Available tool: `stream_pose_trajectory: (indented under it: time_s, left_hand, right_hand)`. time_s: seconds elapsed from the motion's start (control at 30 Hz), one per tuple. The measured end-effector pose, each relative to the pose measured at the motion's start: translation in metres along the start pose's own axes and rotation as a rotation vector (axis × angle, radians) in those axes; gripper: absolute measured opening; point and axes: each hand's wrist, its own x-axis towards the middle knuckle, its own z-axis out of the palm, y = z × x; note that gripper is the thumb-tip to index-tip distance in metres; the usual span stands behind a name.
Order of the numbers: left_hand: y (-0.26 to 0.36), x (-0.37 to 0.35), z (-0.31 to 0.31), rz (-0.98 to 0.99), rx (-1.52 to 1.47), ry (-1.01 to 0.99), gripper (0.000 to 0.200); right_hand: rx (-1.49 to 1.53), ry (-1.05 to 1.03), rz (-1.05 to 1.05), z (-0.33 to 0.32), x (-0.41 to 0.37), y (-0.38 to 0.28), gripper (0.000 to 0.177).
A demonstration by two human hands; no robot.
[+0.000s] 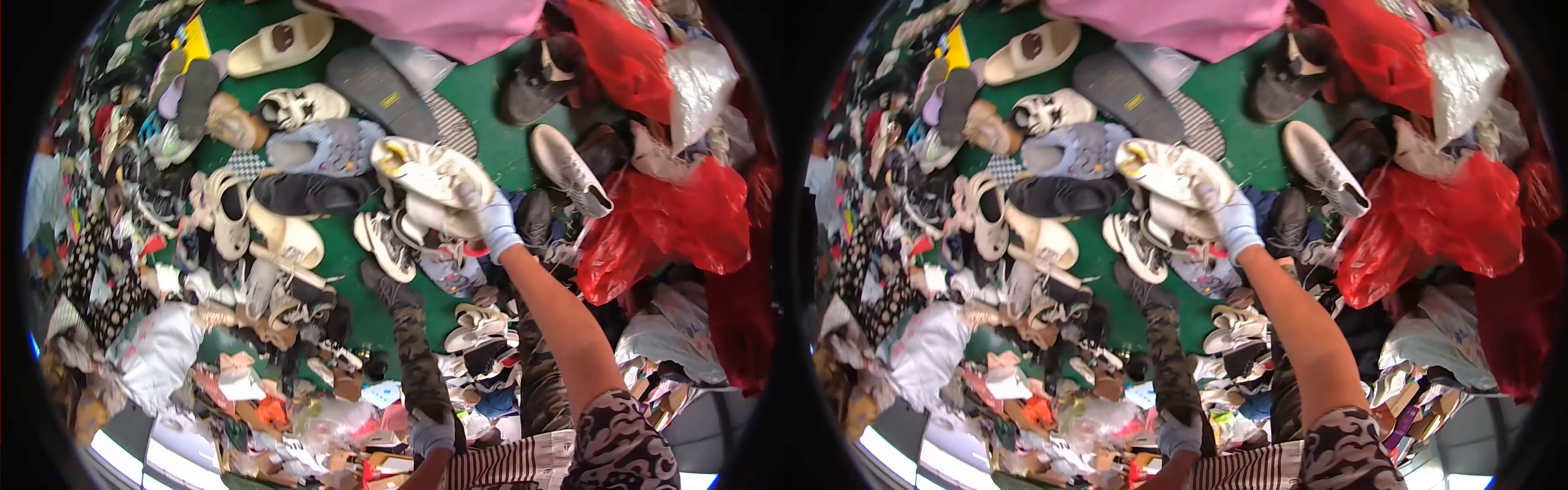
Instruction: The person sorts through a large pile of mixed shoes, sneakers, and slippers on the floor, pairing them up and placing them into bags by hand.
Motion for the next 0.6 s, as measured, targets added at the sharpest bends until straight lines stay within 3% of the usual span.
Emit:
stream_pose_trajectory:
  time_s: [0.03,0.23,0.33,0.37,0.4,0.47,0.53,0.6]
  left_hand:
    - [-0.005,0.002,0.006,0.024,0.005,0.027,0.072]
    - [-0.020,-0.001,0.011,0.080,-0.149,0.096,0.064]
    - [-0.024,-0.003,-0.004,0.046,-0.256,-0.032,0.062]
    - [-0.029,-0.002,0.015,0.236,-0.319,0.244,0.058]
    - [-0.023,-0.013,-0.016,0.425,-0.385,0.316,0.056]
    - [0.001,-0.037,-0.044,0.608,-0.697,0.197,0.055]
    - [0.034,-0.068,-0.051,0.479,-1.376,-0.596,0.057]
    - [0.046,-0.096,-0.083,0.333,-1.290,-1.105,0.051]
  right_hand:
    - [-0.082,0.041,-0.084,-0.007,-0.010,-0.004,0.052]
    - [-0.010,0.338,0.090,-0.081,-0.107,-0.065,0.058]
    - [-0.026,0.354,0.161,-0.131,-0.161,-0.082,0.058]
    - [-0.021,0.355,0.187,-0.141,-0.181,-0.089,0.058]
    - [-0.011,0.355,0.207,-0.150,-0.199,-0.094,0.058]
    - [0.018,0.382,0.284,-0.173,-0.237,-0.092,0.056]
    - [0.167,0.203,0.298,-0.164,-0.276,-0.101,0.058]
    - [0.323,0.142,0.536,-0.128,-0.310,-0.124,0.062]
